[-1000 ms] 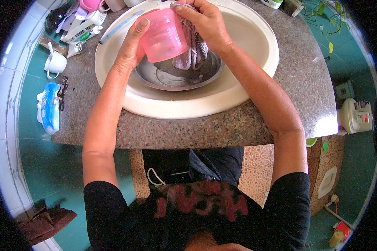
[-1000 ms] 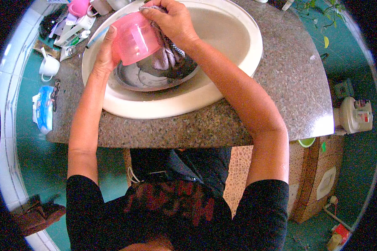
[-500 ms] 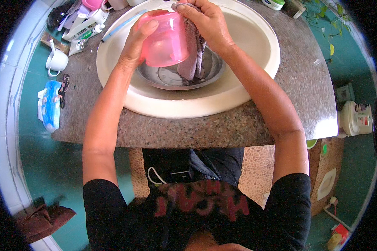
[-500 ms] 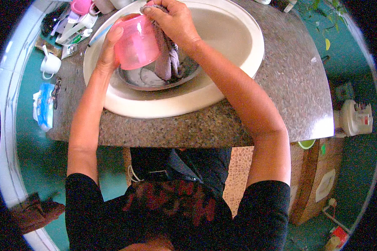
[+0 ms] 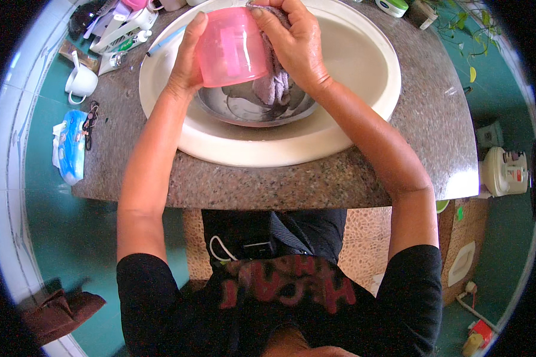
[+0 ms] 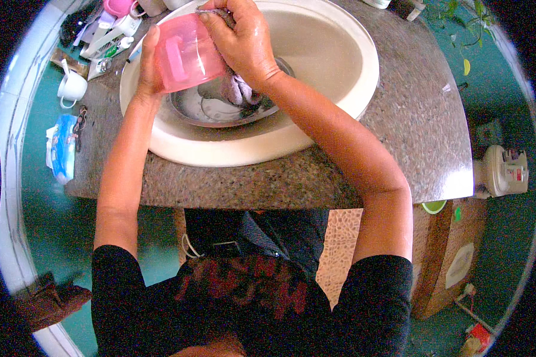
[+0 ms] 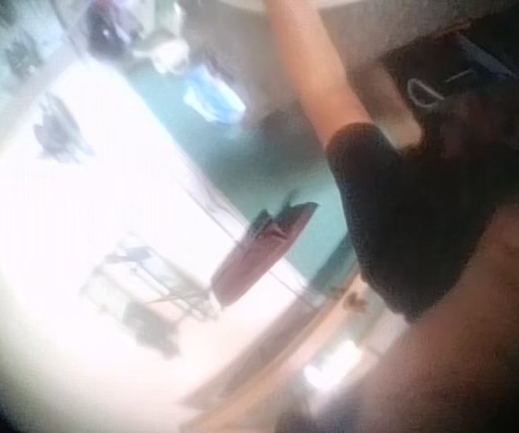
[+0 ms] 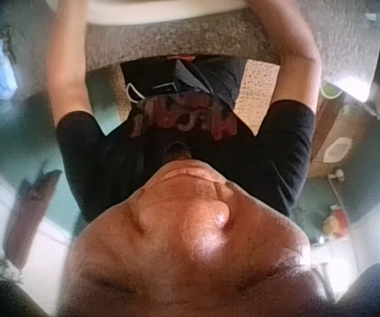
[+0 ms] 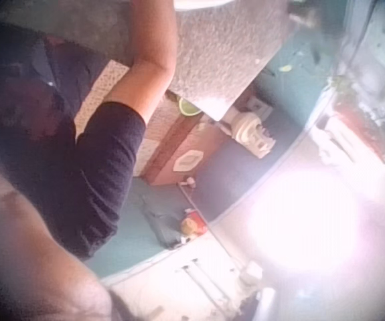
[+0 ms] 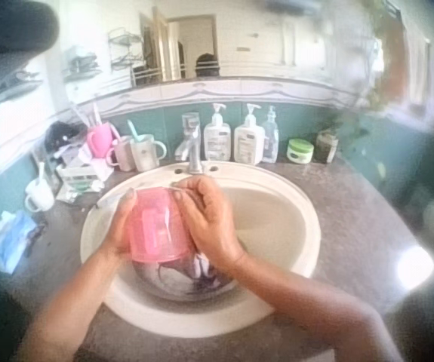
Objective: The person washes a pink cup in a sink with a cloth. They then use the cloth to wipe a green-lidded container, the mirror, and the bathroom countertop.
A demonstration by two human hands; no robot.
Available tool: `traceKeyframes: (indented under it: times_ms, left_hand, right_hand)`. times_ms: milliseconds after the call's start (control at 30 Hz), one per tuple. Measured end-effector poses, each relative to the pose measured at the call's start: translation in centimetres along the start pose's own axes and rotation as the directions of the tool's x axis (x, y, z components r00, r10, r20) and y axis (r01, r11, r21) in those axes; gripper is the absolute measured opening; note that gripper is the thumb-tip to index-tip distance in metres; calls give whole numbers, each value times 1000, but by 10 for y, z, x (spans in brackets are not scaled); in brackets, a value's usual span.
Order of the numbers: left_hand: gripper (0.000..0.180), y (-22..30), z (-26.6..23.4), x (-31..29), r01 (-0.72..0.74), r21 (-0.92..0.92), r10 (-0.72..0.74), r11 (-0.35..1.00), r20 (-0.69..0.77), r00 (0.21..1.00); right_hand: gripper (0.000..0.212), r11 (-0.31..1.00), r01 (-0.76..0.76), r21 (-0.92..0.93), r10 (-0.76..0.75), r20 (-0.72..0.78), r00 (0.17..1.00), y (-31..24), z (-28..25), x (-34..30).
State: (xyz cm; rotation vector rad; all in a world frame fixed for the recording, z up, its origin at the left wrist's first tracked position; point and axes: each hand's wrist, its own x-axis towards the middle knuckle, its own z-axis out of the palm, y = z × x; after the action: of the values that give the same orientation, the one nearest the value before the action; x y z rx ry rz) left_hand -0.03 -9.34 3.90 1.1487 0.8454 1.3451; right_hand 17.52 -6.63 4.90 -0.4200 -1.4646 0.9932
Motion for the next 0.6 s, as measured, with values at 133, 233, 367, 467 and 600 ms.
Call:
traceKeyframes:
  times_ms: [133, 233, 367, 467, 600]
  left_hand:
    - [76, -8, -16, 6, 45, -94, -47, 995, -20, 999]
    - [76, -4, 2, 6, 41, 115, -26, 992, -128, 991]
    - [67, -14, -16, 10, 117, 13, -115, 993, -109, 987]
    - [58, -18, -21, 13, 90, -156, -101, 984, -65, 993]
    - [54, -11, -14, 9, -171, 94, 168, 981, 38, 985]
  right_hand:
    - [6, 992, 105, -66, -107, -19, 994, 3, 1, 3]
    - [8, 939, 203, -279, -204, 26, 979, -3, -7, 1]
    - [13, 839, 338, -427, -300, 155, 941, -15, -1, -3]
    - [10, 905, 330, -267, -329, 51, 943, 11, -1, 9]
    - [11, 962, -215, 170, 206, 69, 976, 15, -12, 8]
